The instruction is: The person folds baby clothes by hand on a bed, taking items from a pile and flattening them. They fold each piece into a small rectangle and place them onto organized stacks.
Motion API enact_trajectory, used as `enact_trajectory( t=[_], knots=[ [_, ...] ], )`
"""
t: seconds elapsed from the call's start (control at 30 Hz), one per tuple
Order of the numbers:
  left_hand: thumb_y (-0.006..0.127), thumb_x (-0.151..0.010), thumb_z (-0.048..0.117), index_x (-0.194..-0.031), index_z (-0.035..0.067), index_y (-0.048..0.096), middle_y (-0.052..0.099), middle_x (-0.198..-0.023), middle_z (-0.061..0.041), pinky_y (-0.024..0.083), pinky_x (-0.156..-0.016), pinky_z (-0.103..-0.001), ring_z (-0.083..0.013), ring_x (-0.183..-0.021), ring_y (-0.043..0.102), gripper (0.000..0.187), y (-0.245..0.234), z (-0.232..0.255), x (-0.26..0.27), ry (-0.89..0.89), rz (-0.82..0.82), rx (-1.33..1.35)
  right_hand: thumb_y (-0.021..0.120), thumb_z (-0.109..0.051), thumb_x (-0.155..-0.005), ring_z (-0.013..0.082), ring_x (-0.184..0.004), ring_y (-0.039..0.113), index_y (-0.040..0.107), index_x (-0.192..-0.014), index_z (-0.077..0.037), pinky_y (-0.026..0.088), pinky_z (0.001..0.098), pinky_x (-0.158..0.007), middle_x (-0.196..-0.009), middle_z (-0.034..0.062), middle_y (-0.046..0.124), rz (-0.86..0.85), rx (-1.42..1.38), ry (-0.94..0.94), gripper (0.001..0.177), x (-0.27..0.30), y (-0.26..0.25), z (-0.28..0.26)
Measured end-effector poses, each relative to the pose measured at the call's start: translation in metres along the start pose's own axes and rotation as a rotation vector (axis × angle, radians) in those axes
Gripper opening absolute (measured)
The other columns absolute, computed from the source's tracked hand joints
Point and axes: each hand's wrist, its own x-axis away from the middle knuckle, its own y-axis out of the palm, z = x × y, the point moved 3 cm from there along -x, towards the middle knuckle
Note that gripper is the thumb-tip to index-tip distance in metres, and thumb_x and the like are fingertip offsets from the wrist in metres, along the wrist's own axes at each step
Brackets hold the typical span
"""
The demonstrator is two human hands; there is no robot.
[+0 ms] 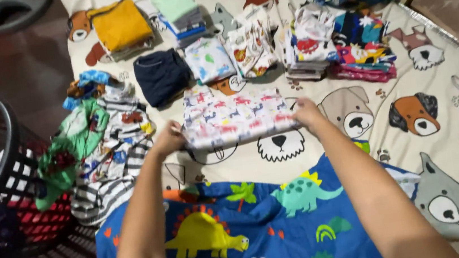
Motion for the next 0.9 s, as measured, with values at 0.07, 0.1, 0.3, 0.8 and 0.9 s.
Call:
enact_trajectory(
  t=[0.07,0.1,0.3,0.8,0.9],
  knots=[
    [0.067,-0.078,-0.009,-0.104,0.017,0.049,0.068,-0.081,-0.01,0.05,-0.066,-0.034,-0.02,-0.076,0.061,0.04,0.009,-0.041,0.003,-0.12,-0.057,-0.041,0.073,0.011,-0.069,0.0224,-0.109,0.063,0.052,-0.142,-0.004,0.06,0.0381,-0.079,-0.132,0.0077,0.056,-0.013,0.021,0.064,0.078,0.015,0.007,0.019],
    [0.056,-0.079,-0.011,-0.097,0.008,0.059,0.071,-0.085,-0.008,0.05,-0.072,-0.032,-0.0189,-0.081,0.062,0.026,0.015,-0.052,0.001,-0.014,-0.11,-0.193,0.075,0.007,-0.071,0.0245,-0.107,0.067,0.051,-0.144,-0.003,0.059,0.0357,-0.081,-0.128,0.0124,0.062,-0.008,0.059,0.082,0.077,0.028,0.009,0.01],
    [0.045,-0.067,-0.015,-0.112,0.011,0.075,0.071,-0.117,-0.01,0.051,-0.092,-0.031,-0.0243,-0.103,0.066,0.06,0.052,0.031,0.062,0.18,-0.139,-0.485,0.086,-0.01,-0.075,0.0274,-0.101,0.068,0.052,-0.145,-0.008,0.054,0.0354,-0.085,-0.116,0.0184,0.068,0.086,0.347,-0.073,0.078,0.055,0.005,-0.02],
    [0.07,-0.085,0.021,-0.146,0.021,0.049,0.042,-0.151,-0.014,0.045,-0.106,-0.046,-0.0341,-0.133,0.049,0.064,0.114,0.035,0.073,0.304,0.197,-1.095,0.07,-0.015,-0.08,0.041,-0.136,0.047,0.044,-0.15,-0.008,0.038,0.0486,-0.113,-0.143,0.0239,0.053,0.189,0.829,-0.625,0.075,0.117,0.071,-0.08],
    [0.052,-0.1,0.026,-0.152,0.014,0.044,0.038,-0.161,-0.012,0.036,-0.117,-0.053,-0.0306,-0.148,0.038,0.054,0.156,-0.036,0.031,0.5,0.137,-1.18,0.061,-0.017,-0.092,0.0416,-0.146,0.038,0.038,-0.158,-0.01,0.029,0.0493,-0.123,-0.157,0.0238,0.043,0.029,0.876,-0.857,0.07,0.139,0.131,-0.087]
  ],
)
